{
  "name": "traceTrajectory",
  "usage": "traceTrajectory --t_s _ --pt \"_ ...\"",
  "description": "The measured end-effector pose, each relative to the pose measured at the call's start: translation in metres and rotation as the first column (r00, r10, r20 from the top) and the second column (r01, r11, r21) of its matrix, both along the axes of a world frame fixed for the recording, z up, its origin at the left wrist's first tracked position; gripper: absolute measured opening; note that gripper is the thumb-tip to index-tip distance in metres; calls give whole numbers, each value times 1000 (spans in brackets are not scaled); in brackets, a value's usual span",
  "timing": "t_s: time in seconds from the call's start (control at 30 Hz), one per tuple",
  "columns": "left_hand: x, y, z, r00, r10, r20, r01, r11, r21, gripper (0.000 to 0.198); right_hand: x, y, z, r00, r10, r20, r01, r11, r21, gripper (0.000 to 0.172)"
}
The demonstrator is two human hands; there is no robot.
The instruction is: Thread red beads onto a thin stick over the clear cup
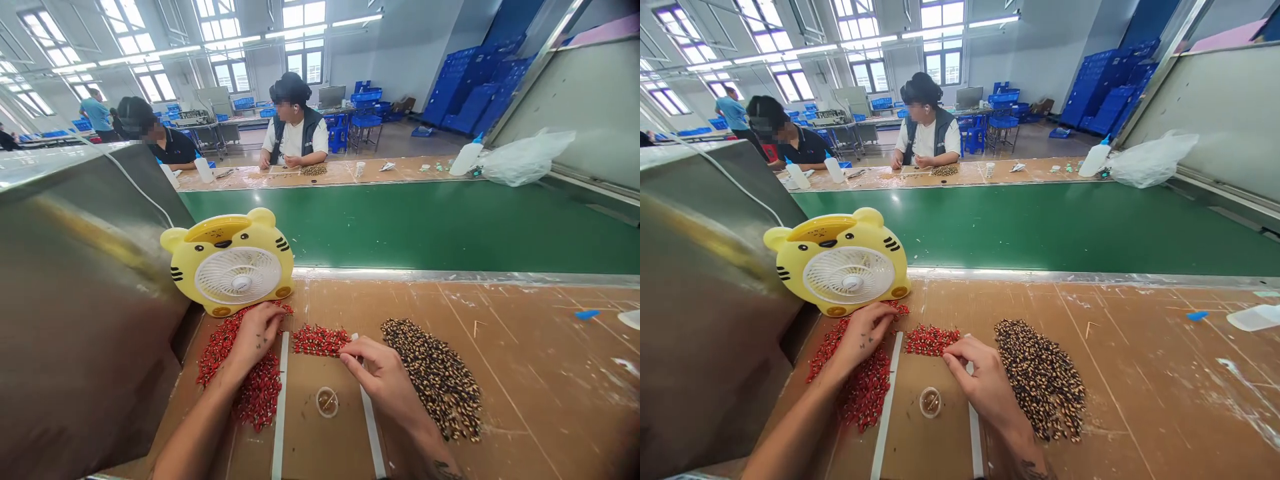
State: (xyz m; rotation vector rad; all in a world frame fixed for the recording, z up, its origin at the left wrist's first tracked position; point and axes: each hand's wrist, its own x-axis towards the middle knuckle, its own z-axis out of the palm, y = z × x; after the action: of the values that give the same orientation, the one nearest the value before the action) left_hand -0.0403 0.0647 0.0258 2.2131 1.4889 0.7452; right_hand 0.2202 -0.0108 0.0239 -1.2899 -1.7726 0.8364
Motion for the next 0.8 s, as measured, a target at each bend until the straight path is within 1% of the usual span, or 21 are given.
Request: traceTrajectory --t_s 0.07,0.17,0.3,0.43,0.6,0.7,0.77,0.8 --pt "-14 0 5 997 -4 -82 1 1000 -32 28 3 -3 0 999 42 26 -40 998 -53 18" --pt "-21 -3 9 964 -107 -244 84 991 -106 25 3 -7 -2 988 130 85 -121 987 -102 14" --pt "-9 -6 8 906 -174 -386 121 980 -156 24 2 -9 -2 972 196 132 -181 976 -116 13" --pt "1 -2 5 871 -201 -448 129 974 -186 26 6 -14 -3 968 205 148 -188 975 -120 12" --pt "3 3 4 890 -187 -415 126 977 -171 21 13 -23 -9 971 182 157 -164 979 -122 14" --pt "4 -2 7 923 -157 -352 111 983 -147 17 14 -26 -12 975 180 133 -160 976 -147 14" --pt "6 -11 8 963 -113 -244 79 986 -146 15 11 -26 -14 978 176 115 -156 974 -164 14" --pt "8 -17 7 991 -68 -118 47 984 -169 13 9 -25 -15 979 172 111 -152 973 -172 14"
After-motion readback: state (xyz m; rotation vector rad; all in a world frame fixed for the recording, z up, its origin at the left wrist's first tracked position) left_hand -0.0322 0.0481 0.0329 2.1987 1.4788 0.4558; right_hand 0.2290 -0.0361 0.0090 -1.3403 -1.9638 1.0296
